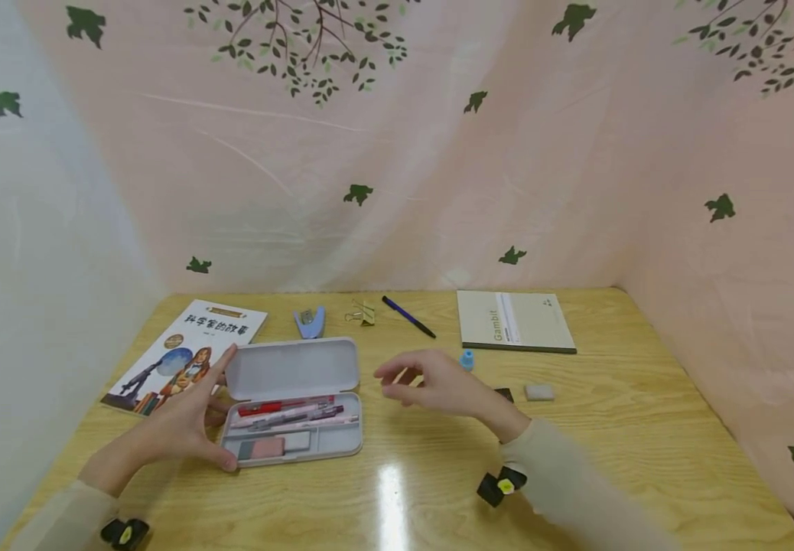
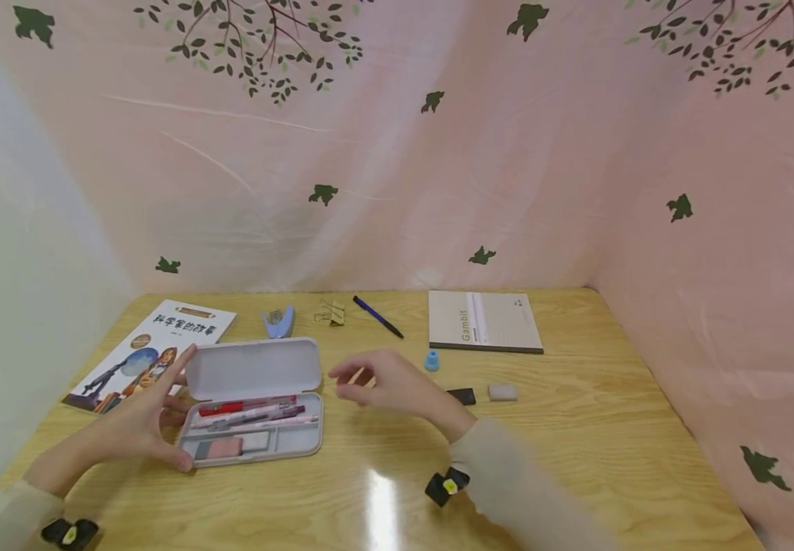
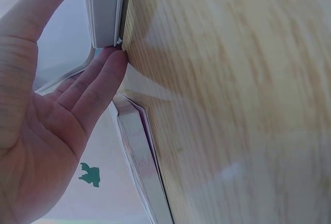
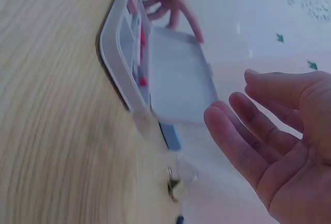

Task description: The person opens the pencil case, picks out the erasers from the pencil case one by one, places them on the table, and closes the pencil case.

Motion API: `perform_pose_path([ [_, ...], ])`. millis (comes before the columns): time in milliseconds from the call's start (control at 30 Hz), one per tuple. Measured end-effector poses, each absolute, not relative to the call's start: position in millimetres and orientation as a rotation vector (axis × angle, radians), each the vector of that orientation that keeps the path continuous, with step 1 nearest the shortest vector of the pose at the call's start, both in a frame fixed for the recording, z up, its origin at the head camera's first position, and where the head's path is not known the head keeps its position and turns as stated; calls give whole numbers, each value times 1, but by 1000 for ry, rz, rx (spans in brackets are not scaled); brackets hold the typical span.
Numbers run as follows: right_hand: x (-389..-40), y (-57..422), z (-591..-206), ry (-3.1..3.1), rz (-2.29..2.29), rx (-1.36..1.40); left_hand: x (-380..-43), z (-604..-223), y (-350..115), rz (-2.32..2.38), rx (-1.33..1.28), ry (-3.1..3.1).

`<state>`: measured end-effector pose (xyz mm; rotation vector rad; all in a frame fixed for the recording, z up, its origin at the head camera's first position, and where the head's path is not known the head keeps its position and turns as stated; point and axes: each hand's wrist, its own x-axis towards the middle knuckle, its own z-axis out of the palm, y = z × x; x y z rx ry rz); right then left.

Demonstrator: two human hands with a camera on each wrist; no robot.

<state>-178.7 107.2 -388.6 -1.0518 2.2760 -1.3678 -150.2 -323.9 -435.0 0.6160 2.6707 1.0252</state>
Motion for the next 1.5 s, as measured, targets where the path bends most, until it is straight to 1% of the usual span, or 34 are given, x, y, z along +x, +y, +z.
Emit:
perform_pose_path([
  [167, -177, 65, -393, 2251, -1291, -1173, -148, -433, -324, 1021, 624, 2677],
  [333, -167, 27, -401, 2271, -1169, -1242, -147, -430, -323, 1039, 644, 2662],
  [633, -155, -19, -421, 2377, -961, -1332, -148, -431, -323, 1050, 638, 2665],
  [933, -144, -39, -428, 2488, -901, -1307, -148, -431, -322, 1053, 641, 2658],
  [1133, -143, -43, -429, 2519, -876, -1268, -147, -432, -322, 1047, 652, 2681],
  [1333, -141, -46, -431, 2553, -859, -1285, -149, -435, -323, 1023, 619, 2698],
  [1500, -141, -48, -433, 2594, -875, -1314, -149, -436, -324, 1038, 644, 2688],
])
